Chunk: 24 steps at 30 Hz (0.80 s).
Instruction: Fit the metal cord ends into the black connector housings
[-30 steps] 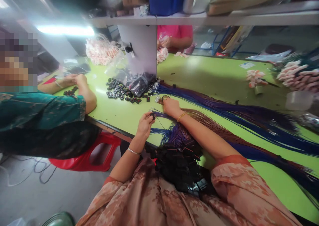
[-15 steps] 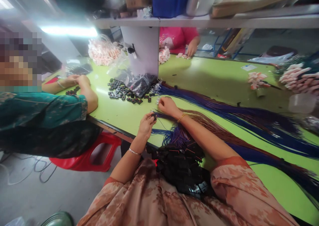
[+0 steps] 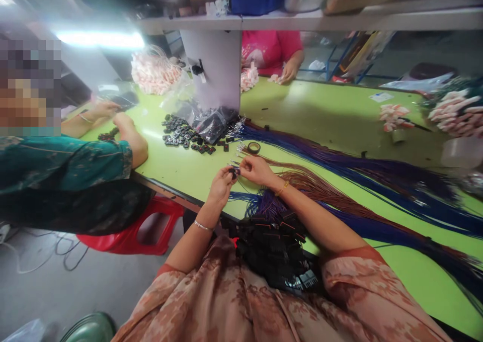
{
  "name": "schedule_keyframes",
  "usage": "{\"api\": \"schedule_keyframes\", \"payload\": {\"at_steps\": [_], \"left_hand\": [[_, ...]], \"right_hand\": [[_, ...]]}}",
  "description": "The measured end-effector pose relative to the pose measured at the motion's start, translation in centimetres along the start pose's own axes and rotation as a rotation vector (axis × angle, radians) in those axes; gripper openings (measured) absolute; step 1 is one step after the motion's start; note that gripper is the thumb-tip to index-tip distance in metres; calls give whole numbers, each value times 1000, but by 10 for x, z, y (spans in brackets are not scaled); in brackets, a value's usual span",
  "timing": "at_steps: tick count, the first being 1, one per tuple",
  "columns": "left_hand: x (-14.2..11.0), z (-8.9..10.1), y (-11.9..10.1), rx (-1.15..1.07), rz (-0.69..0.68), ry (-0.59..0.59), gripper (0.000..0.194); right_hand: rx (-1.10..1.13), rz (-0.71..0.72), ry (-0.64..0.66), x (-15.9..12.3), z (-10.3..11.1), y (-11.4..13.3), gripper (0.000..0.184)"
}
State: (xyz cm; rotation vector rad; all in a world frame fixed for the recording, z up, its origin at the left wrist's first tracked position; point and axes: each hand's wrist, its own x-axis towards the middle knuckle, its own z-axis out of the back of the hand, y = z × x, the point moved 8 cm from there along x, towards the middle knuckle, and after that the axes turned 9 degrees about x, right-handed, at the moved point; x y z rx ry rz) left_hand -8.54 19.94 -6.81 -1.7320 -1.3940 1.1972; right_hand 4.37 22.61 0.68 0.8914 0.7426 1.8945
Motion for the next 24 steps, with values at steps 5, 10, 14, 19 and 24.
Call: {"api": "schedule_keyframes", "payload": {"at_steps": [5,10,14,19,24], "left_hand": [[-1,-1,-1,2,-2,0,18],[-2,-1,-2,15,-5,-2,18],[-4,-3,-2,31,-21,10,19],[-5,-7,-3,103,-70,-4,24],[-7,-7,-3,115,-39,-41,25]], "right_hand": [[-32,-11,11,-1,-1,0,12],[-43,-30,7,-1,-1,0,12],[-48,-31,15,-1,-3,3,11],[-51,-15,54,-2,-5,5,9],[-68,65,96,-2,-5,7,11]]}}
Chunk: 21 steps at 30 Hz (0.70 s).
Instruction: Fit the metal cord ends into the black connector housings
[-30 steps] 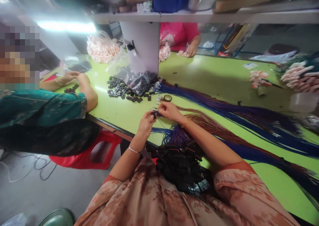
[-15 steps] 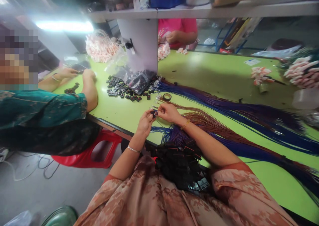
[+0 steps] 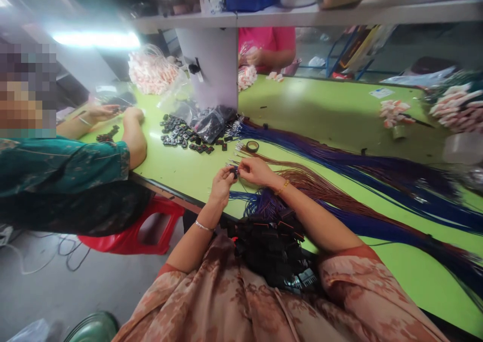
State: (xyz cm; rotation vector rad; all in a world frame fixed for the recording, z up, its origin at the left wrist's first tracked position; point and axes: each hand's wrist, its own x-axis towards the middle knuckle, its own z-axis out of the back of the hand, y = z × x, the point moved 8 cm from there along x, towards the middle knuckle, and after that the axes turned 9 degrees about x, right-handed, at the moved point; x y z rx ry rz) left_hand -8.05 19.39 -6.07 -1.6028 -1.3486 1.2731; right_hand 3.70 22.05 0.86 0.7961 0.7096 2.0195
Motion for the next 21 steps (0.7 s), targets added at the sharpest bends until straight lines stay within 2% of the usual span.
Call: {"api": "schedule_keyframes", "payload": {"at_steps": [5,9,11,13,15,18,19,20,21], "left_hand": [[0,-2,-1,57,-7,9,28],[0,-1,0,110,-34,2,27],[-5,-2,-6,167,-100,-26,26],[-16,-7,-21,276,-232,-40,26],[-36,-21,-42,439,-424,-25,27],[-76,-53,-69,730,-722,24,26],[-89,-68,-71,820,-801,87,27],[-102,-85,-68,907,-865,209,29],[-116,-104,-60,991,-918,379,31]], "right_hand": [[19,-23,4,1,-3,-3,10],[91,-29,93,5,-4,-10,16],[112,-58,177,7,-3,-16,21],[130,-101,263,8,1,-21,24],[147,-136,306,10,9,-24,26],[167,-134,302,14,24,-16,25],[170,-117,317,16,26,-9,24],[166,-93,349,17,24,-2,24],[155,-65,401,18,18,7,23]]}}
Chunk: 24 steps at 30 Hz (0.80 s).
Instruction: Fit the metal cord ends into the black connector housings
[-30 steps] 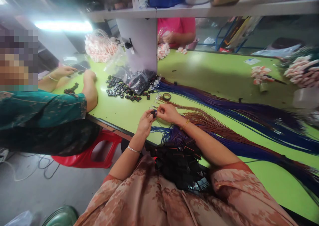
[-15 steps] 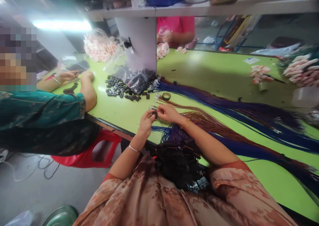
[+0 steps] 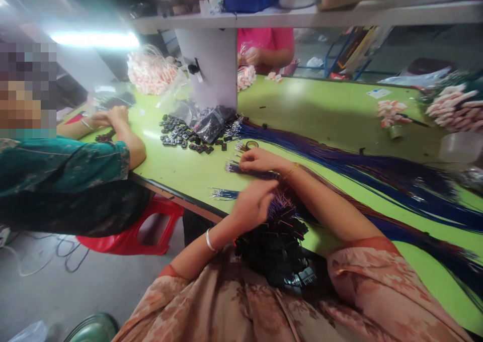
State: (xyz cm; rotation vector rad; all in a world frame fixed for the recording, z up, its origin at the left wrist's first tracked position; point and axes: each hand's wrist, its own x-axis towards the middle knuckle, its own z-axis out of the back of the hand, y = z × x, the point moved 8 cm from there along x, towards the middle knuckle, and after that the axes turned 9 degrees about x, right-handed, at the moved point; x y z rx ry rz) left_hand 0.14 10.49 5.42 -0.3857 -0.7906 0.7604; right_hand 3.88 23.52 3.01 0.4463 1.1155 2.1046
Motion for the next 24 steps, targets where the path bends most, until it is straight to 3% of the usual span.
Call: {"api": "schedule_keyframes", "payload": {"at_steps": [2,4,6,9,11,14,16,18,21,24], "left_hand": [[-8,-32,-32,41,-222,277,38],[-17,-49,-49,99,-355,381,50],[-20,-48,-58,148,-443,330,58],[-19,-21,-49,175,-495,162,49],[-11,9,-16,203,-361,16,34],[5,58,76,336,71,-195,29],[12,79,141,458,315,-220,30],[20,86,192,538,450,-168,34],[29,85,237,601,544,-88,35],[33,82,246,580,550,-98,28]], "right_hand": [[-70,34,119,6,-21,15,20],[-159,38,219,11,-47,26,16],[-272,-34,225,15,-66,26,15],[-397,-131,198,15,-85,19,15],[-418,-130,185,12,-91,16,16],[-436,-99,156,7,-92,16,23],[-450,-77,142,4,-92,17,24],[-464,-41,133,2,-91,18,24],[-461,-16,112,-1,-88,17,24],[-389,-32,42,-2,-81,11,20]]}}
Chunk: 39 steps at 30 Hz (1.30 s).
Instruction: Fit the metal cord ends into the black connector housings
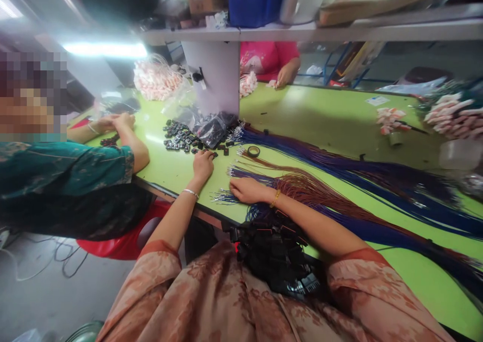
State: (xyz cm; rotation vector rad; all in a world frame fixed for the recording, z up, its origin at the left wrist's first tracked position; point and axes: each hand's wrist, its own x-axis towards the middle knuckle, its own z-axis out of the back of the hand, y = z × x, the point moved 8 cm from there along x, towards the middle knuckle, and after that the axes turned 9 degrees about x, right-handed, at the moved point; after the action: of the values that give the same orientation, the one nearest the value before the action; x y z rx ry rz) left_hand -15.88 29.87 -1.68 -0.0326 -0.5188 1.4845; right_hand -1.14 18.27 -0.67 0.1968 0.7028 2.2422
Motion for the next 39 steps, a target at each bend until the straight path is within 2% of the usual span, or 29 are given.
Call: {"api": "schedule_keyframes", "payload": {"at_steps": [4,8,10,12,15,18,22,25,27,31,34,37,39], "left_hand": [[-5,0,-11,-45,-45,34,15],[-21,2,-22,-28,-79,123,8],[-31,7,-29,-57,-127,126,12],[-40,11,-34,-85,-171,122,23],[-50,12,-37,-67,-205,142,33],[-57,12,-35,-34,-221,165,31],[-70,14,-37,58,-249,186,27],[-80,17,-41,111,-246,195,23],[-83,19,-41,60,-209,205,21],[-79,24,-32,-267,-42,167,27],[-77,17,-17,-750,205,160,31],[-87,-3,-23,-1218,397,339,34],[-96,-10,-33,-1375,464,453,34]], "right_hand": [[104,-6,-85,-2,7,-9,16],[-9,-37,-125,-4,11,-13,17],[-82,-78,-144,-6,15,-16,19],[-80,-113,-162,-7,19,-18,19],[101,-87,-206,-8,23,-19,13],[380,-14,-254,-6,25,-19,9],[689,2,-294,-2,25,-25,12],[799,20,-314,-1,27,-25,15],[824,33,-325,-2,27,-24,16],[778,8,-381,-6,27,-25,12],[713,-27,-430,-11,29,-27,10],[638,-41,-461,-14,32,-27,11],[597,-40,-471,-15,33,-25,11]]}}
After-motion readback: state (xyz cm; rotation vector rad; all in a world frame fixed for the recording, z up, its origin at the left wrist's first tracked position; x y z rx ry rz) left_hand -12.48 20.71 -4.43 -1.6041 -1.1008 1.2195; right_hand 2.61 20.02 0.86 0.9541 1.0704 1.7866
